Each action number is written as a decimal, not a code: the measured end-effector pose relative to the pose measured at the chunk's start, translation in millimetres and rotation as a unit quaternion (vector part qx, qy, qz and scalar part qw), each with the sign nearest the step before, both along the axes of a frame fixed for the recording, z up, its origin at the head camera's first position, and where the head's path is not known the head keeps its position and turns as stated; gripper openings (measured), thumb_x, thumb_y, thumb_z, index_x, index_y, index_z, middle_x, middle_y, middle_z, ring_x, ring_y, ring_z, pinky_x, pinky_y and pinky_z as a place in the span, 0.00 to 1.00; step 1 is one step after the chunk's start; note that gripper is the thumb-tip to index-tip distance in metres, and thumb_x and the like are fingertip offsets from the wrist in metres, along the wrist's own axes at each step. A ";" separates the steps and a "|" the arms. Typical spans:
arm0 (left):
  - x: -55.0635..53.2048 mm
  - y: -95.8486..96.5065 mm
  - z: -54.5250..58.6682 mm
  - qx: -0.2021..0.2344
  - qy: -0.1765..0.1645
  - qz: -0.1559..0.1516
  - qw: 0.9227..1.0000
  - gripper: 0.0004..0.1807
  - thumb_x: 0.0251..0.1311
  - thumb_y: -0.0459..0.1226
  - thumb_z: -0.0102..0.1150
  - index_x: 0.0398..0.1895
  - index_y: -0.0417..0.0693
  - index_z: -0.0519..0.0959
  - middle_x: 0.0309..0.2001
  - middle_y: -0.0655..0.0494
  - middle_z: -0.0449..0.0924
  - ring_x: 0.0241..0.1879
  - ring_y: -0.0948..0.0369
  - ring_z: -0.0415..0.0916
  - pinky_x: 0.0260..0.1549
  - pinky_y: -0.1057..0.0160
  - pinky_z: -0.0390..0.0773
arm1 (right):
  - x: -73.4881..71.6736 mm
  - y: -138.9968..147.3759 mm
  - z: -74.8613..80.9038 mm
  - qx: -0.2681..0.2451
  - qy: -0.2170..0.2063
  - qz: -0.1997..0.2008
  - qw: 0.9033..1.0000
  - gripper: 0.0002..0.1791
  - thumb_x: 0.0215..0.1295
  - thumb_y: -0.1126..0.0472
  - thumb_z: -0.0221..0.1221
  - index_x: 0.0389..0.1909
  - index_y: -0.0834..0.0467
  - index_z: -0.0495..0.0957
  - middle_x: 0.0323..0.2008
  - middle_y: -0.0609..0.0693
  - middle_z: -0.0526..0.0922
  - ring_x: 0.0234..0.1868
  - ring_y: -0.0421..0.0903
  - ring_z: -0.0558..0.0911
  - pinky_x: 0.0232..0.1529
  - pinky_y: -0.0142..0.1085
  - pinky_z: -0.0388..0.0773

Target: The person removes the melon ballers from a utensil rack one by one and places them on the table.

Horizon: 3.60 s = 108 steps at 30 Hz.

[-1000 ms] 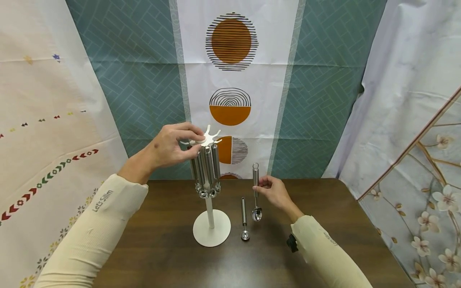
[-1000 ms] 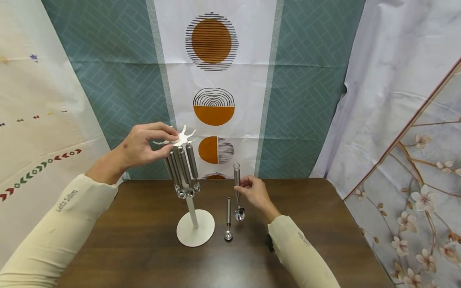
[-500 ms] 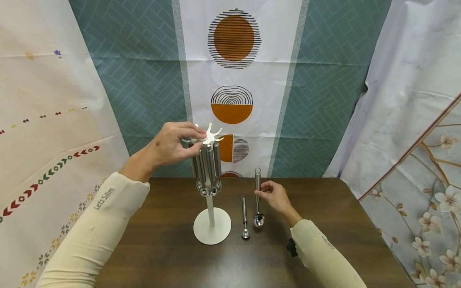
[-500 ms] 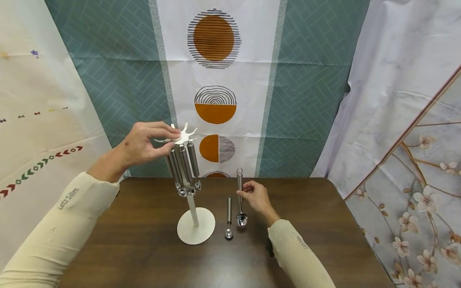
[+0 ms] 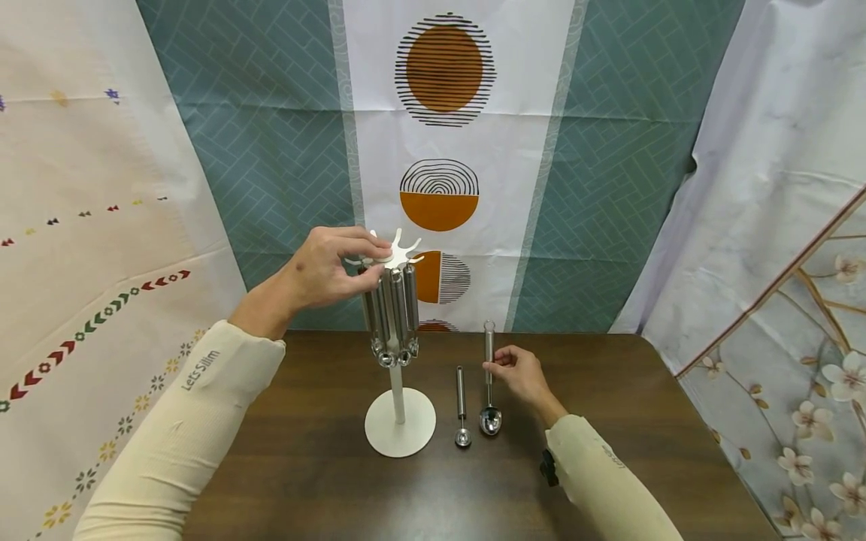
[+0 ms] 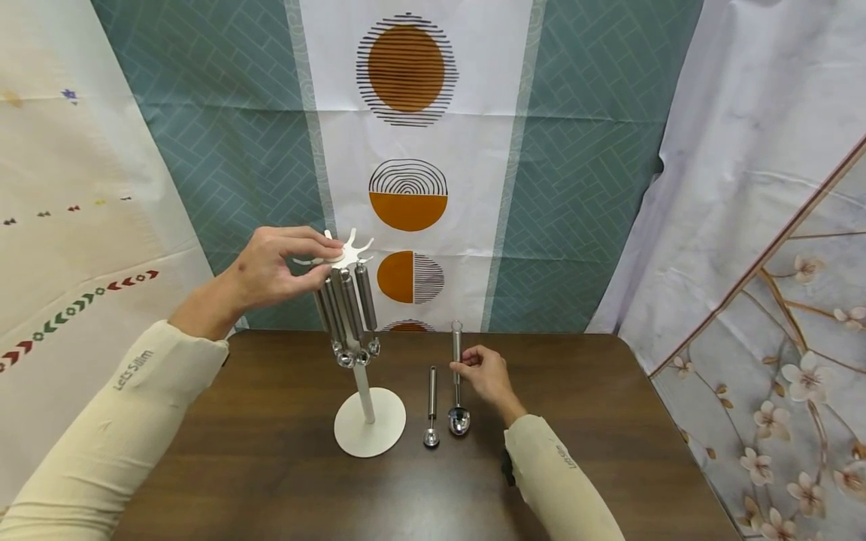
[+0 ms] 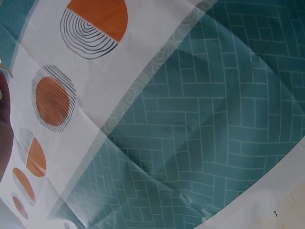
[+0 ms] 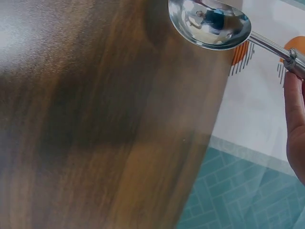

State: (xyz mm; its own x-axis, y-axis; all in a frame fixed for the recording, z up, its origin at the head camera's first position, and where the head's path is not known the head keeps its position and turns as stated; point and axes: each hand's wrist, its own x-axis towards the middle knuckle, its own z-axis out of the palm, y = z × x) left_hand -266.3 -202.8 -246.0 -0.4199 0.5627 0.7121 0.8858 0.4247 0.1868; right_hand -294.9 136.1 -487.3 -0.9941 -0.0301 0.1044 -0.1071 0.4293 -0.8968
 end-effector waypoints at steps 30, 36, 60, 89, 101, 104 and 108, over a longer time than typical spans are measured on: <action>1.1 2.5 1.3 0.001 0.005 0.001 1.000 0.11 0.52 0.29 0.67 0.40 0.38 0.88 0.43 0.50 0.87 0.42 0.54 0.84 0.41 0.72 0.77 | -16.0 -4.9 -48.2 0.056 -0.052 -0.042 0.996 0.15 0.58 0.58 0.71 0.37 0.67 0.83 0.28 0.51 0.84 0.28 0.44 0.82 0.29 0.35 0.77; 1.2 2.3 1.1 0.004 -0.005 -0.002 1.000 0.11 0.52 0.28 0.66 0.40 0.37 0.88 0.43 0.49 0.87 0.40 0.55 0.84 0.34 0.74 0.76 | -16.0 -5.3 -57.3 0.084 -0.066 -0.057 0.993 0.15 0.58 0.56 0.71 0.35 0.65 0.85 0.28 0.50 0.85 0.29 0.44 0.81 0.31 0.36 0.77; -2.1 2.1 1.3 0.010 0.001 -0.014 1.000 0.11 0.51 0.28 0.66 0.40 0.37 0.88 0.42 0.49 0.87 0.41 0.54 0.84 0.37 0.75 0.76 | -15.5 -13.2 -70.1 0.043 -0.135 -0.060 0.988 0.12 0.59 0.62 0.71 0.34 0.69 0.84 0.32 0.61 0.82 0.18 0.46 0.84 0.22 0.35 0.83; -7.0 1.5 4.7 -0.012 -0.014 -0.004 1.000 0.11 0.51 0.31 0.68 0.39 0.38 0.88 0.43 0.49 0.86 0.44 0.54 0.83 0.43 0.59 0.81 | -11.0 -8.5 -35.4 0.147 -0.028 -0.004 0.989 0.15 0.65 0.53 0.65 0.40 0.63 0.87 0.38 0.55 0.87 0.44 0.55 0.84 0.45 0.49 0.80; -8.9 0.9 6.2 -0.019 -0.018 -0.012 1.000 0.11 0.52 0.32 0.67 0.39 0.40 0.88 0.42 0.49 0.87 0.44 0.52 0.82 0.44 0.50 0.80 | -12.1 -15.4 27.3 0.075 0.000 0.055 0.996 0.16 0.68 0.54 0.63 0.46 0.62 0.86 0.39 0.52 0.88 0.43 0.48 0.84 0.45 0.44 0.81; -9.3 -0.7 5.4 -0.016 -0.021 -0.018 1.000 0.11 0.53 0.33 0.64 0.39 0.39 0.88 0.42 0.49 0.87 0.45 0.51 0.82 0.46 0.47 0.79 | -10.6 -16.9 40.8 0.058 -0.005 0.073 0.996 0.16 0.69 0.54 0.62 0.48 0.63 0.85 0.39 0.54 0.88 0.43 0.49 0.85 0.46 0.45 0.81; -9.1 -2.8 5.0 -0.013 -0.024 -0.028 0.999 0.12 0.53 0.32 0.61 0.40 0.39 0.88 0.43 0.48 0.86 0.47 0.50 0.83 0.48 0.52 0.79 | -7.4 -19.9 60.4 0.028 -0.017 0.094 0.995 0.18 0.70 0.54 0.61 0.50 0.64 0.84 0.42 0.59 0.88 0.46 0.53 0.86 0.50 0.49 0.81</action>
